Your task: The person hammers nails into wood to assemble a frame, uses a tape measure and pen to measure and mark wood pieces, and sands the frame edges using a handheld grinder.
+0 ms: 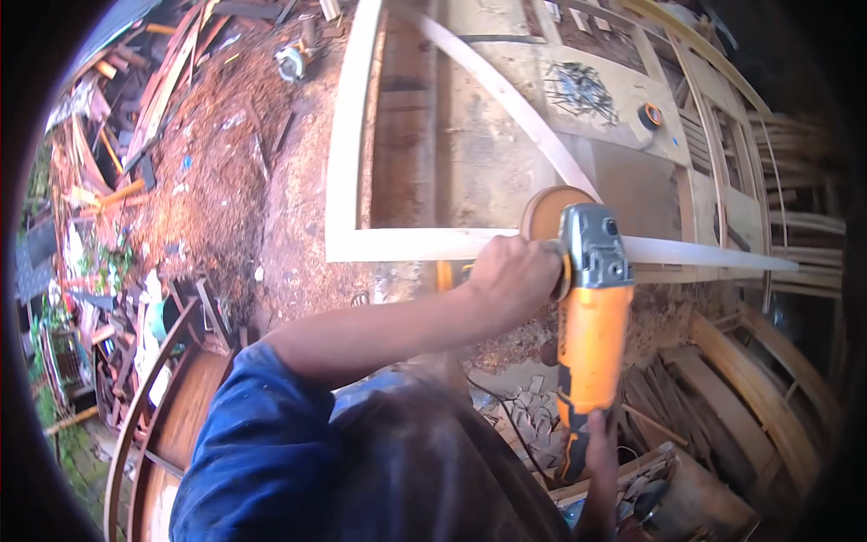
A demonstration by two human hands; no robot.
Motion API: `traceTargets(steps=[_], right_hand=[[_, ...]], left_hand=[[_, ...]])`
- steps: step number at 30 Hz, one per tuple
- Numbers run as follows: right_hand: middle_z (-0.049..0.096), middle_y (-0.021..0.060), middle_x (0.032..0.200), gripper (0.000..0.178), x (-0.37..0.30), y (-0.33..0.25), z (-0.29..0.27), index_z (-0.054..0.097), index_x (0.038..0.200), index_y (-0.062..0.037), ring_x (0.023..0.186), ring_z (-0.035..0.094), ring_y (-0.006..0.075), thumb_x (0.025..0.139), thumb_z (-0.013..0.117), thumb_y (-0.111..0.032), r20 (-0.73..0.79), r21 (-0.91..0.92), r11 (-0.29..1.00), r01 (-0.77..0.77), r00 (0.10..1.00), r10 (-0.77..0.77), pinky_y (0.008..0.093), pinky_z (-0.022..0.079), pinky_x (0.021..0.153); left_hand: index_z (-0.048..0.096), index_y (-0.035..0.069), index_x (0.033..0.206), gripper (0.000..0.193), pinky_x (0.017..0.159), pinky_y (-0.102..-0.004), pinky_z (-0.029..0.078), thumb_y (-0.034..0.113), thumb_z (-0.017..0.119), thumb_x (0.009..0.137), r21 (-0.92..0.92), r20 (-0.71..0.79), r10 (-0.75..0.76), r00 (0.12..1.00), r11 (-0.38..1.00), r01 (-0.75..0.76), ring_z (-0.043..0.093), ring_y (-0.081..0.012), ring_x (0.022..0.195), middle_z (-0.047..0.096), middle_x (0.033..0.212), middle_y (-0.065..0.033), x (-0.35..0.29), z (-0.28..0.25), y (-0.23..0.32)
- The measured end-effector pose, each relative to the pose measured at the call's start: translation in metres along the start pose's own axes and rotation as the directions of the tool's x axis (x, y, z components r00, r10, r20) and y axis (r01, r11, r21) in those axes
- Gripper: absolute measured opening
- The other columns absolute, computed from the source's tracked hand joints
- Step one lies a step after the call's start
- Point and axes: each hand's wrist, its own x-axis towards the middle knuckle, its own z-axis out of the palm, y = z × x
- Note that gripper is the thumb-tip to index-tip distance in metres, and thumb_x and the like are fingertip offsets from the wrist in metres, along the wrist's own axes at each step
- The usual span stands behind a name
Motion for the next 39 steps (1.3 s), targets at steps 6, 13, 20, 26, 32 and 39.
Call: traceTargets(steps=[6,13,20,26,32,39], right_hand=[[0.054,0.0260,0.129,0.078,-0.047,-0.065,0.093,0.043,0.139,0.0055,0.115,0.058,0.0326,0.092,0.062,-0.053,0.079,-0.322,0.937,0.134,0.990,-0.115,0.0439,0.045,0.096],[0.054,0.0253,0.128,0.074,-0.068,-0.100,0.159,0.050,0.131,0.0064,0.101,0.063,0.0319,0.089,0.067,-0.052,0.241,-0.228,0.966,0.123,0.968,-0.066,0.0443,0.049,0.090],[0.050,0.0264,0.134,0.080,-0.095,-0.055,0.172,0.037,0.145,0.0053,0.122,0.053,0.0335,0.091,0.064,-0.048,0.077,-0.281,0.960,-0.019,0.996,0.042,0.0437,0.044,0.101],[0.046,0.0246,0.140,0.080,-0.105,-0.078,0.183,0.034,0.148,0.0039,0.121,0.055,0.0322,0.092,0.063,-0.046,0.042,-0.222,0.974,-0.043,0.998,0.054,0.0415,0.045,0.102],[0.058,0.0229,0.128,0.074,-0.098,-0.111,0.201,0.044,0.140,0.0042,0.114,0.060,0.0324,0.087,0.069,-0.040,0.237,-0.104,0.994,0.015,0.972,0.010,0.0416,0.047,0.098],[0.064,0.0239,0.121,0.064,-0.066,-0.119,0.151,0.055,0.128,0.0032,0.115,0.063,0.0359,0.085,0.074,-0.040,0.341,-0.151,0.974,0.168,0.934,-0.108,0.0429,0.047,0.097]], left_hand=[[0.065,0.004,0.090,0.010,0.064,-0.0382,0.057,0.010,0.063,0.083,0.002,-0.149,-0.183,0.972,0.983,0.186,0.073,-0.0271,0.076,0.071,0.080,-0.0136,-0.116,0.003,-0.083],[0.060,0.000,0.088,0.009,0.062,-0.0474,0.055,0.006,0.059,0.081,-0.036,-0.170,-0.292,0.941,0.956,0.290,0.070,-0.0401,0.068,0.069,0.076,-0.0228,-0.184,-0.009,-0.142],[0.064,0.000,0.089,0.011,0.060,-0.0423,0.058,0.005,0.061,0.080,-0.060,-0.148,-0.195,0.970,0.980,0.188,0.072,-0.0332,0.070,0.070,0.075,-0.0181,-0.186,-0.015,-0.148],[0.064,0.000,0.094,0.017,0.059,-0.0399,0.058,0.008,0.065,0.079,-0.046,-0.083,-0.199,0.977,0.980,0.195,0.073,-0.0299,0.073,0.069,0.076,-0.0150,-0.193,-0.009,-0.152],[0.066,0.001,0.091,0.017,0.061,-0.0470,0.057,0.014,0.067,0.080,-0.069,-0.123,-0.344,0.931,0.939,0.338,0.071,-0.0370,0.068,0.069,0.073,-0.0195,-0.222,-0.011,-0.164],[0.064,0.002,0.084,0.018,0.062,-0.0478,0.056,0.020,0.064,0.086,-0.021,-0.072,-0.305,0.950,0.952,0.304,0.070,-0.0379,0.065,0.068,0.072,-0.0227,-0.187,-0.010,-0.132]])
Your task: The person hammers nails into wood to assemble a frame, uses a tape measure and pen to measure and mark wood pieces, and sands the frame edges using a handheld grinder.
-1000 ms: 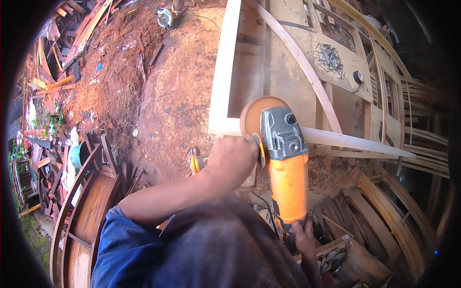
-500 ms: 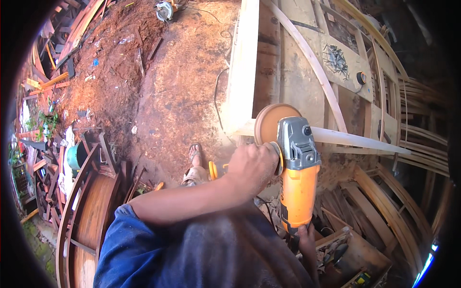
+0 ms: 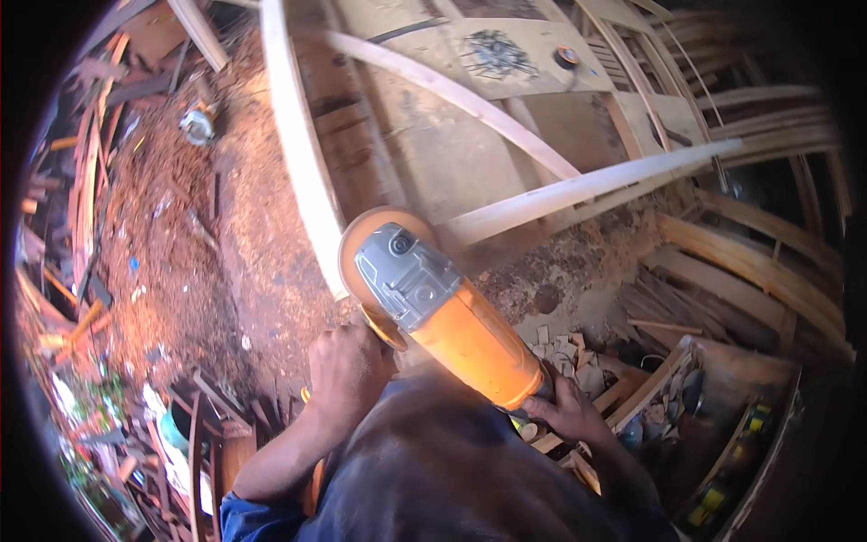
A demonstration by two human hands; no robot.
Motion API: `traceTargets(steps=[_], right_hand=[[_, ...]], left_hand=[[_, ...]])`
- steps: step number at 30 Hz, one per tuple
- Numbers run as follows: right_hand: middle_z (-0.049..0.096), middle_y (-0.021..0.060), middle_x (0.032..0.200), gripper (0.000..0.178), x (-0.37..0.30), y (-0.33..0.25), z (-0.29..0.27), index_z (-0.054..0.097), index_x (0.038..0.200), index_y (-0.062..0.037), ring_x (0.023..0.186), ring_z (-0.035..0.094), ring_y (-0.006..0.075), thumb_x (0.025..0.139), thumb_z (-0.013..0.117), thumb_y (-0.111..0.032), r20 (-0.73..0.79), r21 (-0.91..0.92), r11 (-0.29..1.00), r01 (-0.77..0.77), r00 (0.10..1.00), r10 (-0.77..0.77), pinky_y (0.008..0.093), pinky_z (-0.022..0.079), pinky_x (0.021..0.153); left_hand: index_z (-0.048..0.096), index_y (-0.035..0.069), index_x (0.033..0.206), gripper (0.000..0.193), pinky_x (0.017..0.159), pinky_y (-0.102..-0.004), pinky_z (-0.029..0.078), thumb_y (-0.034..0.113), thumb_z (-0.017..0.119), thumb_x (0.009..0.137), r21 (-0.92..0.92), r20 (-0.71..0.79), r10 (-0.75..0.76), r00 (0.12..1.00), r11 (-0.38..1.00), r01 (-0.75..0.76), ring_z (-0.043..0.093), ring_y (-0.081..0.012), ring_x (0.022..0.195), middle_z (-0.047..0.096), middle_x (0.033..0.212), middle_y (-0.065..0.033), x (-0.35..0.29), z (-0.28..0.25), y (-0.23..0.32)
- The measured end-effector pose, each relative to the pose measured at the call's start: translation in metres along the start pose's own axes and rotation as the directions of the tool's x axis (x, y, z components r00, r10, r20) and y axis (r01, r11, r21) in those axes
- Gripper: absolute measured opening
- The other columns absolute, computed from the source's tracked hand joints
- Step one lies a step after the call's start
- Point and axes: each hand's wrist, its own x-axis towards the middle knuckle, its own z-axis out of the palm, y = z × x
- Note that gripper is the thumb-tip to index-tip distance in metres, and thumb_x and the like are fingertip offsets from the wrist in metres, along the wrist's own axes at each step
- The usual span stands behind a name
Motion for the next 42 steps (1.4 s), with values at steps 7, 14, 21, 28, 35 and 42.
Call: traceTargets(steps=[7,14,21,28,35,42], right_hand=[[0.062,0.0195,0.129,0.067,-0.006,0.088,-0.114,0.052,0.138,-0.0005,0.121,0.059,0.0288,0.092,0.067,-0.045,-0.227,0.261,0.965,-0.017,0.971,0.078,0.0390,0.048,0.098],[0.067,0.0086,0.080,0.057,0.004,0.157,-0.282,0.063,0.106,-0.0079,0.064,0.065,0.0150,0.094,0.056,-0.063,-0.474,0.553,0.829,-0.088,0.785,0.399,0.0274,0.051,0.055],[0.058,0.0050,0.057,0.071,0.032,0.159,-0.410,0.061,0.083,-0.0083,0.045,0.059,0.0169,0.085,0.053,-0.079,-0.634,0.556,0.831,0.023,0.659,0.406,0.0293,0.049,0.044],[0.059,0.0062,0.057,0.062,0.027,0.155,-0.329,0.060,0.087,-0.0102,0.044,0.058,0.0169,0.090,0.054,-0.072,-0.499,0.601,0.797,-0.050,0.756,0.424,0.0294,0.048,0.043],[0.064,0.0086,0.087,0.052,-0.010,0.117,-0.103,0.057,0.114,-0.0019,0.077,0.061,0.0170,0.099,0.053,-0.051,-0.510,0.489,0.865,-0.109,0.769,0.385,0.0313,0.049,0.069],[0.064,0.0074,0.120,0.053,-0.032,0.017,0.128,0.053,0.137,0.0003,0.104,0.058,0.0153,0.096,0.062,-0.032,-0.493,0.403,0.915,-0.003,0.842,0.220,0.0331,0.047,0.091]], left_hand=[[0.068,0.001,0.082,0.020,0.068,-0.0476,0.057,0.021,0.068,0.083,0.039,0.001,0.344,0.939,0.938,-0.344,0.070,-0.0381,0.070,0.070,0.074,-0.0210,0.130,0.032,0.152],[0.072,0.007,0.099,0.019,0.080,-0.0405,0.058,0.019,0.058,0.091,0.047,0.026,0.695,0.718,0.717,-0.696,0.072,-0.0273,0.096,0.074,0.102,-0.0128,0.296,0.098,0.375],[0.064,0.006,0.121,0.037,0.090,-0.0474,0.054,0.023,0.062,0.089,0.263,0.054,0.814,0.578,0.547,-0.795,0.066,-0.0278,0.113,0.067,0.123,-0.0129,0.406,0.128,0.533],[0.065,0.005,0.119,0.034,0.089,-0.0444,0.056,0.018,0.062,0.087,0.314,0.148,0.735,0.662,0.600,-0.736,0.067,-0.0297,0.112,0.069,0.117,-0.0160,0.339,0.083,0.425],[0.070,0.003,0.087,0.019,0.078,-0.0469,0.056,0.019,0.062,0.084,-0.007,0.140,0.581,0.802,0.810,-0.586,0.072,-0.0344,0.085,0.072,0.091,-0.0193,0.196,0.032,0.204],[0.069,0.004,0.085,0.013,0.072,-0.0476,0.056,0.014,0.060,0.084,0.085,0.143,0.519,0.843,0.842,-0.533,0.072,-0.0384,0.077,0.071,0.083,-0.0216,0.076,-0.019,0.000]])
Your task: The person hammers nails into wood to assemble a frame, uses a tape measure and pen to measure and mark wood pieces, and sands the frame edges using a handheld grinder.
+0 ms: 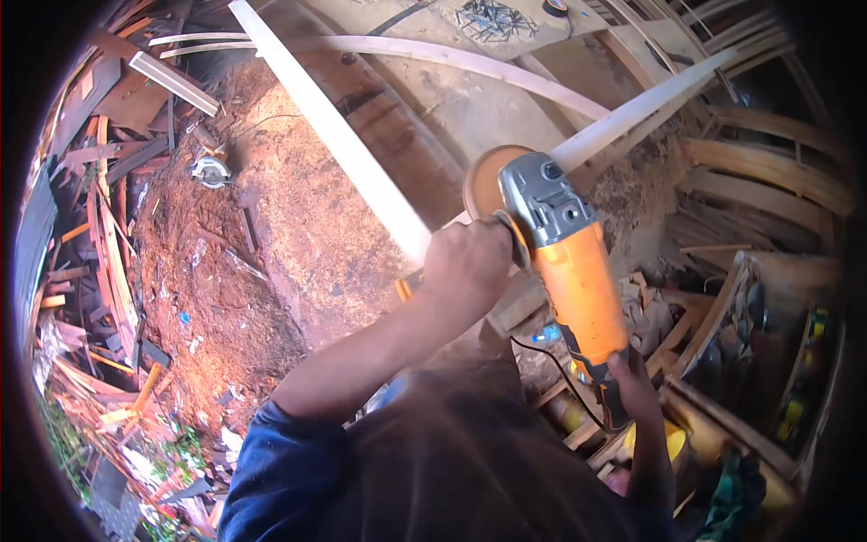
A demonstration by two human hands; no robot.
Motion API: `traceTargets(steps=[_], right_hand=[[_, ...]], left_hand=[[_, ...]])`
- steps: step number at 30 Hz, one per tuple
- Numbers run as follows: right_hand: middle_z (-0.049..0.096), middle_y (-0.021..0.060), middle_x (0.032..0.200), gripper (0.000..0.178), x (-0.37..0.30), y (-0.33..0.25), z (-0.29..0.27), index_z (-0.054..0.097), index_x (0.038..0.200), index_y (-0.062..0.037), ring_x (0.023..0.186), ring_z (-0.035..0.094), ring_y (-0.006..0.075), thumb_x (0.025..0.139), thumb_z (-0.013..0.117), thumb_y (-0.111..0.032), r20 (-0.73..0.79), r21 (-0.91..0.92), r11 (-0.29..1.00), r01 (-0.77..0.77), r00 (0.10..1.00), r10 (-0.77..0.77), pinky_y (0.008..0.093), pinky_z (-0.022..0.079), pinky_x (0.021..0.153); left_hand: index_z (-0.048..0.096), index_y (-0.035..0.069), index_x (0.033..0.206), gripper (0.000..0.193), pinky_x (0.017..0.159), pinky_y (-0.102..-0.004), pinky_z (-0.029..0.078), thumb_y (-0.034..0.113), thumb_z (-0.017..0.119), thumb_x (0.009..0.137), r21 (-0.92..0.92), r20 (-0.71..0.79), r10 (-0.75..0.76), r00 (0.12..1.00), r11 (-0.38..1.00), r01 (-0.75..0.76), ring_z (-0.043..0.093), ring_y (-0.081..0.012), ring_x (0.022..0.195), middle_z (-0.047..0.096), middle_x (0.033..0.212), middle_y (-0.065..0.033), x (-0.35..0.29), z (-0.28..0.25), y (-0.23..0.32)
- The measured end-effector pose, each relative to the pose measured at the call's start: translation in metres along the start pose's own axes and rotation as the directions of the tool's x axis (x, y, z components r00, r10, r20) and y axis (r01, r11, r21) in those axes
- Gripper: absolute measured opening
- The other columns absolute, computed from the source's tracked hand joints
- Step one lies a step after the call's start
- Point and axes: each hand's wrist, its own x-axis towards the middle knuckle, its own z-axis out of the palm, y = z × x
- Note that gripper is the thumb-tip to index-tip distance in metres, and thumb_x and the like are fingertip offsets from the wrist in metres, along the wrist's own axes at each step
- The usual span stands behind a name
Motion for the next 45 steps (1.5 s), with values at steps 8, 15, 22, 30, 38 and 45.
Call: traceTargets(steps=[8,15,22,30,38,45], right_hand=[[0.065,0.0073,0.093,0.056,-0.101,0.017,0.133,0.052,0.131,-0.0016,0.070,0.063,0.0130,0.091,0.066,-0.037,0.088,0.333,0.931,-0.151,0.988,0.129,0.0295,0.054,0.063],[0.065,0.0062,0.091,0.069,-0.127,-0.016,0.216,0.043,0.144,-0.0055,0.061,0.060,0.0107,0.092,0.068,-0.044,0.064,0.423,0.884,-0.198,0.980,0.188,0.0263,0.050,0.053],[0.069,0.0152,0.108,0.071,-0.080,-0.058,0.286,0.045,0.143,-0.0042,0.097,0.067,0.0232,0.090,0.069,-0.045,-0.174,0.421,0.902,0.094,0.985,-0.021,0.0369,0.053,0.088],[0.069,0.0257,0.103,0.088,-0.051,-0.154,0.337,0.043,0.144,-0.0065,0.101,0.069,0.0388,0.083,0.067,-0.065,-0.029,0.273,0.941,-0.201,0.976,0.217,0.0423,0.052,0.092],[0.068,0.0300,0.107,0.091,-0.117,-0.170,0.469,0.046,0.143,-0.0033,0.109,0.066,0.0427,0.082,0.069,-0.065,-0.220,0.550,0.781,-0.296,0.851,0.478,0.0467,0.050,0.092],[0.066,0.0158,0.119,0.095,-0.133,-0.180,0.523,0.050,0.138,0.0013,0.108,0.062,0.0231,0.083,0.061,-0.075,-0.504,0.764,0.644,0.048,0.667,0.549,0.0381,0.049,0.093]], left_hand=[[0.063,0.004,0.087,0.013,0.070,-0.0480,0.057,0.016,0.064,0.083,0.069,0.028,0.036,0.999,0.997,-0.038,0.072,-0.0373,0.077,0.069,0.074,-0.0203,-0.107,-0.008,-0.070],[0.060,0.004,0.089,0.017,0.066,-0.0484,0.057,0.021,0.064,0.085,0.158,0.093,0.183,0.979,0.968,-0.196,0.071,-0.0361,0.071,0.068,0.069,-0.0169,-0.107,-0.041,-0.125],[0.062,0.003,0.087,0.018,0.062,-0.0495,0.058,0.021,0.066,0.085,0.207,0.102,0.226,0.969,0.948,-0.243,0.070,-0.0407,0.064,0.067,0.065,-0.0208,-0.059,-0.094,-0.193],[0.066,0.001,0.094,0.030,0.070,-0.0503,0.055,0.025,0.078,0.081,0.083,0.255,0.246,0.935,0.958,-0.275,0.069,-0.0425,0.082,0.069,0.078,-0.0252,0.000,-0.162,-0.254],[0.067,0.005,0.103,0.039,0.071,-0.0480,0.054,0.036,0.075,0.082,0.070,0.657,0.416,0.629,0.797,-0.600,0.070,-0.0394,0.079,0.070,0.080,-0.0191,0.002,-0.162,-0.252],[0.065,0.003,0.095,0.023,0.070,-0.0474,0.055,0.022,0.068,0.083,-0.206,0.613,0.735,0.289,0.503,-0.839,0.070,-0.0363,0.076,0.069,0.078,-0.0189,0.010,-0.105,-0.203]])
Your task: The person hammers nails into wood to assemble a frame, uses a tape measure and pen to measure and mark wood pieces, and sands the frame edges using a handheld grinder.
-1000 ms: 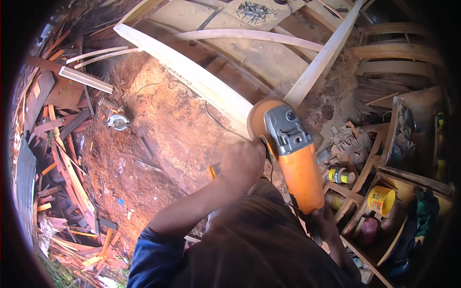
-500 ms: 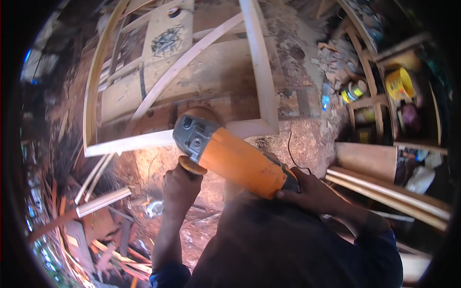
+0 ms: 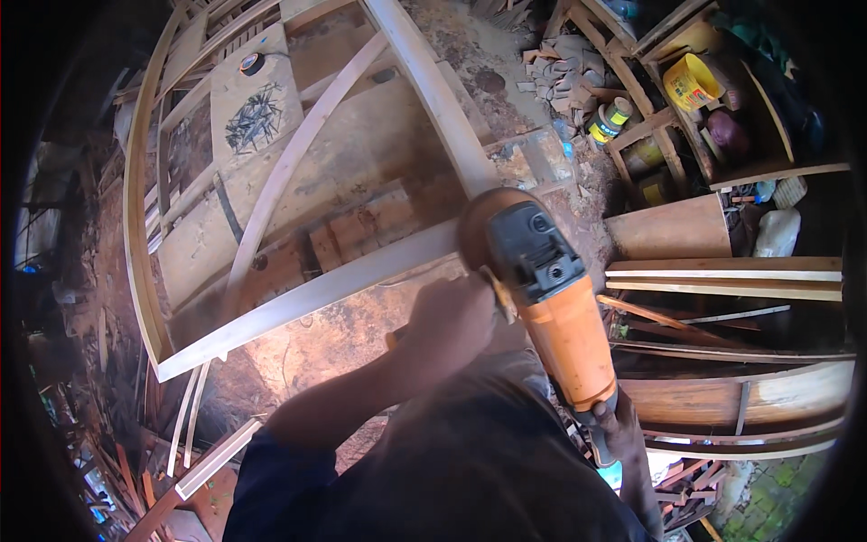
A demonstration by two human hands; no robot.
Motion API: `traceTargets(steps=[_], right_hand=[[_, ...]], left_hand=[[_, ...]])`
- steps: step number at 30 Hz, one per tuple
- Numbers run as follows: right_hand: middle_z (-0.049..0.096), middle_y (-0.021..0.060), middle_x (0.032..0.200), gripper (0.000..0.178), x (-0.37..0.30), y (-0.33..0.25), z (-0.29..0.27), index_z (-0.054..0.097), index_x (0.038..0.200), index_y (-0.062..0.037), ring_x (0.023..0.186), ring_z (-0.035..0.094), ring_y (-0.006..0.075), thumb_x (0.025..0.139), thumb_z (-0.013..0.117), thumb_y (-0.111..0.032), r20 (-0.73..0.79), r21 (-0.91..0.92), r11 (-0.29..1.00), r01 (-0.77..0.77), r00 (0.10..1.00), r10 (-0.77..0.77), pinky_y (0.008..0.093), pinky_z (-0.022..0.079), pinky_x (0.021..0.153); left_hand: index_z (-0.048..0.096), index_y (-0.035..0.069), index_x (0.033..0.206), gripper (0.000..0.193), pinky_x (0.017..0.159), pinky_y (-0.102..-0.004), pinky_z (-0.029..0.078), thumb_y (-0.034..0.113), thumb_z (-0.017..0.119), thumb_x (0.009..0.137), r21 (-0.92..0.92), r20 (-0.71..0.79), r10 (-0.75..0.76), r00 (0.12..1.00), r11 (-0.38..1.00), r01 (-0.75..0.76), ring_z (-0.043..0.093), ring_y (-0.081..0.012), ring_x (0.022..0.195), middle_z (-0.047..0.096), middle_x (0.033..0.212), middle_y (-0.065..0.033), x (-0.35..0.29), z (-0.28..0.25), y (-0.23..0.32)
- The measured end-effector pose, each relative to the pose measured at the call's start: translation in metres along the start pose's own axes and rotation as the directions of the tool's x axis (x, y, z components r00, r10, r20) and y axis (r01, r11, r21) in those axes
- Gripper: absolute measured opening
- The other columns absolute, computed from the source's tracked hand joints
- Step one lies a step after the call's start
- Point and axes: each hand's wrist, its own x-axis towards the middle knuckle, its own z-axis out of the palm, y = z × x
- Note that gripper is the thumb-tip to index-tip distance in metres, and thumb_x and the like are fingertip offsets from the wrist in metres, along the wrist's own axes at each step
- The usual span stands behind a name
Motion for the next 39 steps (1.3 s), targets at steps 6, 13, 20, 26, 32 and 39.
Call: traceTargets(steps=[6,13,20,26,32,39], right_hand=[[0.067,0.0195,0.117,0.091,0.007,-0.004,0.013,0.049,0.139,0.0005,0.108,0.064,0.0263,0.084,0.063,-0.070,0.014,-0.105,0.994,-0.038,0.999,0.040,0.0402,0.049,0.093],[0.069,0.0299,0.106,0.089,0.047,-0.070,0.039,0.045,0.142,-0.0017,0.107,0.066,0.0439,0.082,0.070,-0.062,0.311,-0.456,0.887,-0.070,0.921,0.233,0.0478,0.050,0.092],[0.069,0.0251,0.102,0.083,0.020,-0.030,0.019,0.051,0.138,-0.0018,0.100,0.069,0.0326,0.085,0.066,-0.064,0.137,-0.337,0.941,-0.028,0.987,0.079,0.0425,0.052,0.086],[0.066,0.0197,0.116,0.089,0.012,-0.005,-0.025,0.052,0.135,0.0024,0.105,0.063,0.0259,0.087,0.057,-0.073,-0.024,-0.081,0.997,-0.015,1.000,0.013,0.0383,0.049,0.090],[0.066,0.0180,0.119,0.090,0.055,-0.033,-0.059,0.050,0.138,0.0025,0.108,0.061,0.0243,0.086,0.060,-0.071,0.059,-0.174,0.984,0.030,0.998,-0.020,0.0380,0.048,0.093],[0.065,0.0136,0.120,0.085,0.180,-0.097,-0.139,0.048,0.140,0.0047,0.108,0.060,0.0190,0.087,0.069,-0.060,0.330,-0.193,0.980,0.040,0.944,0.027,0.0332,0.049,0.094]], left_hand=[[0.067,0.002,0.100,0.037,0.074,-0.0490,0.055,0.034,0.072,0.083,0.056,0.060,-0.136,0.989,0.990,0.133,0.070,-0.0396,0.080,0.071,0.081,-0.0186,-0.011,-0.025,-0.007],[0.068,0.000,0.097,0.038,0.070,-0.0450,0.056,0.031,0.080,0.079,-0.099,-0.078,-0.475,0.877,0.879,0.467,0.072,-0.0368,0.079,0.071,0.079,-0.0204,-0.114,-0.038,-0.051],[0.070,0.003,0.095,0.036,0.072,-0.0463,0.056,0.032,0.080,0.077,0.017,0.012,-0.291,0.957,0.957,0.290,0.072,-0.0361,0.078,0.072,0.079,-0.0169,-0.060,-0.029,-0.030],[0.071,0.006,0.094,0.028,0.080,-0.0473,0.054,0.031,0.073,0.080,-0.015,0.162,-0.100,0.982,0.994,0.104,0.071,-0.0351,0.085,0.071,0.084,-0.0186,0.018,-0.008,0.014],[0.069,0.000,0.097,0.037,0.082,-0.0495,0.053,0.035,0.069,0.085,0.031,0.114,-0.159,0.981,0.987,0.157,0.069,-0.0388,0.086,0.071,0.087,-0.0209,0.036,-0.005,0.007],[0.069,0.001,0.097,0.034,0.083,-0.0497,0.054,0.033,0.066,0.087,-0.062,-0.058,-0.320,0.946,0.947,0.317,0.069,-0.0408,0.089,0.071,0.089,-0.0207,0.095,-0.033,0.016]])
